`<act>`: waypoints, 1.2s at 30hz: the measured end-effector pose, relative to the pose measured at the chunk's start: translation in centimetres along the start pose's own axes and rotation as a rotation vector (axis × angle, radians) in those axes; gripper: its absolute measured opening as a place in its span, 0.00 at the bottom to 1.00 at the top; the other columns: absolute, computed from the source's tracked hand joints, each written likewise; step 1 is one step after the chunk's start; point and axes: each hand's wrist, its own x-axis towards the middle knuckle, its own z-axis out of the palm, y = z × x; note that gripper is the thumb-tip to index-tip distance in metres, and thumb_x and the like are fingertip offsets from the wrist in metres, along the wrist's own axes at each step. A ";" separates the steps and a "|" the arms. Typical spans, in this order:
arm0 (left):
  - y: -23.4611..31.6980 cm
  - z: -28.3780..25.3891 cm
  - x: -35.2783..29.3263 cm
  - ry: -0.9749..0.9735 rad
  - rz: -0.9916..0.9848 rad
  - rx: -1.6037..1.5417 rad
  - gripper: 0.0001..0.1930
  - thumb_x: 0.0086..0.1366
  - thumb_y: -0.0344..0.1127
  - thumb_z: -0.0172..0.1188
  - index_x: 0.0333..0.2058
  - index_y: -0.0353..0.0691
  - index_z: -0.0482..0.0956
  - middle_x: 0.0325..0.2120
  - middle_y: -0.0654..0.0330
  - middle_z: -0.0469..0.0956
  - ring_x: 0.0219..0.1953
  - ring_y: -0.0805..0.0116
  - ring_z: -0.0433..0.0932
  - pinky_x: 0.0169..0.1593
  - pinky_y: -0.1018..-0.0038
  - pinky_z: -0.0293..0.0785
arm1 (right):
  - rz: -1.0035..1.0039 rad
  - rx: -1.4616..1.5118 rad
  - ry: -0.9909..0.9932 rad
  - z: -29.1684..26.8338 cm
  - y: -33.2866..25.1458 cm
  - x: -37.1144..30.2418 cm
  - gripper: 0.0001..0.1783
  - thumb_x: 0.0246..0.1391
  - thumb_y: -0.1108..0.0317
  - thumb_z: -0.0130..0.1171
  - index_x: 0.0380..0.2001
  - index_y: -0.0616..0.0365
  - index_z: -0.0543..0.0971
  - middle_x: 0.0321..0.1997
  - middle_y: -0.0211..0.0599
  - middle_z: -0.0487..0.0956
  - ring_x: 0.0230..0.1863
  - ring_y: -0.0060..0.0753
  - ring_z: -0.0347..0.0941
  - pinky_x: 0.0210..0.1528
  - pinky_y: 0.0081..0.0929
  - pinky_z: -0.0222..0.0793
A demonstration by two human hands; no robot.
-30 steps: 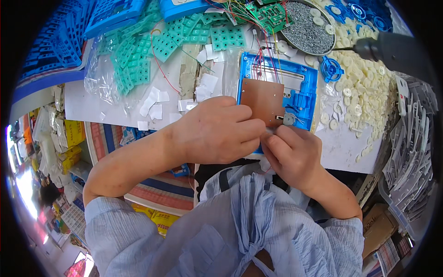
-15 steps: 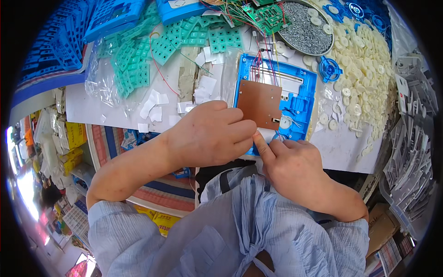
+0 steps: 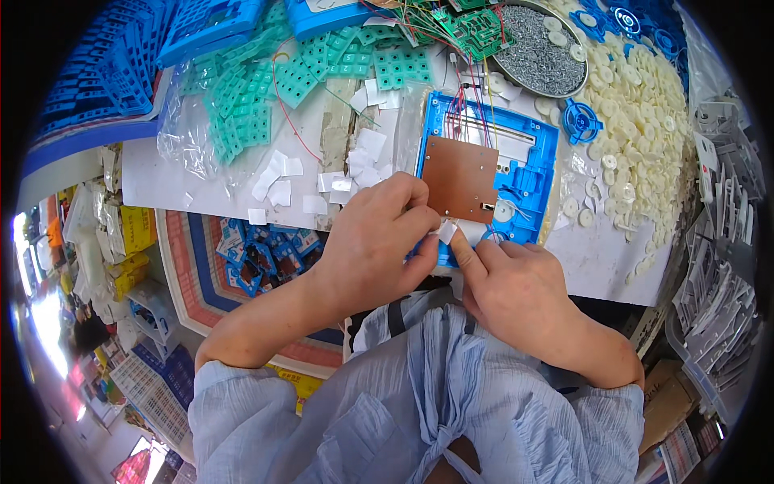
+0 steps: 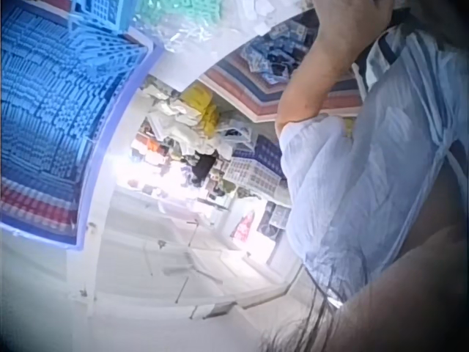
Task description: Assembling electronic toy components into plastic casings using an electric screwdriver.
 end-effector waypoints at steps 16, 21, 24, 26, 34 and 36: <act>1.6 -1.3 -4.7 0.110 -0.226 -0.185 0.05 0.60 0.26 0.67 0.29 0.37 0.78 0.38 0.54 0.80 0.39 0.55 0.78 0.43 0.64 0.71 | -0.017 0.139 0.229 -0.3 1.3 0.0 0.31 0.46 0.69 0.69 0.58 0.61 0.79 0.29 0.31 0.74 0.26 0.34 0.75 0.25 0.31 0.72; 0.4 -2.2 -2.2 0.172 -0.297 -0.397 0.07 0.66 0.25 0.62 0.28 0.32 0.76 0.32 0.53 0.78 0.30 0.61 0.76 0.34 0.70 0.70 | -0.038 0.060 0.254 0.2 1.9 0.6 0.27 0.49 0.68 0.69 0.55 0.58 0.81 0.28 0.31 0.73 0.26 0.33 0.75 0.25 0.32 0.71; -0.1 -1.9 -1.3 0.180 -0.295 -0.439 0.08 0.67 0.25 0.62 0.28 0.32 0.76 0.29 0.54 0.76 0.30 0.62 0.75 0.34 0.70 0.70 | -0.054 0.060 0.259 0.2 2.1 0.7 0.25 0.50 0.67 0.69 0.53 0.57 0.81 0.29 0.30 0.73 0.26 0.33 0.76 0.25 0.32 0.71; -0.2 -1.8 -1.2 0.179 -0.278 -0.433 0.08 0.67 0.26 0.63 0.28 0.32 0.76 0.28 0.54 0.76 0.29 0.63 0.75 0.34 0.70 0.69 | -0.066 0.071 0.270 0.4 2.3 0.6 0.24 0.50 0.66 0.68 0.53 0.56 0.81 0.29 0.30 0.73 0.26 0.32 0.76 0.25 0.32 0.71; -0.3 -1.3 -2.2 0.203 -0.286 -0.472 0.07 0.67 0.26 0.62 0.29 0.30 0.76 0.28 0.55 0.76 0.29 0.65 0.75 0.34 0.71 0.69 | -0.105 0.041 0.191 0.5 1.7 1.2 0.29 0.49 0.65 0.67 0.58 0.52 0.80 0.30 0.30 0.73 0.26 0.30 0.76 0.25 0.30 0.70; -0.2 -1.4 -2.4 0.198 -0.328 -0.488 0.07 0.67 0.26 0.62 0.29 0.31 0.77 0.29 0.54 0.77 0.30 0.65 0.75 0.34 0.72 0.69 | -0.090 0.004 0.177 0.6 1.3 1.3 0.31 0.50 0.64 0.67 0.60 0.51 0.80 0.30 0.31 0.74 0.26 0.30 0.77 0.25 0.30 0.70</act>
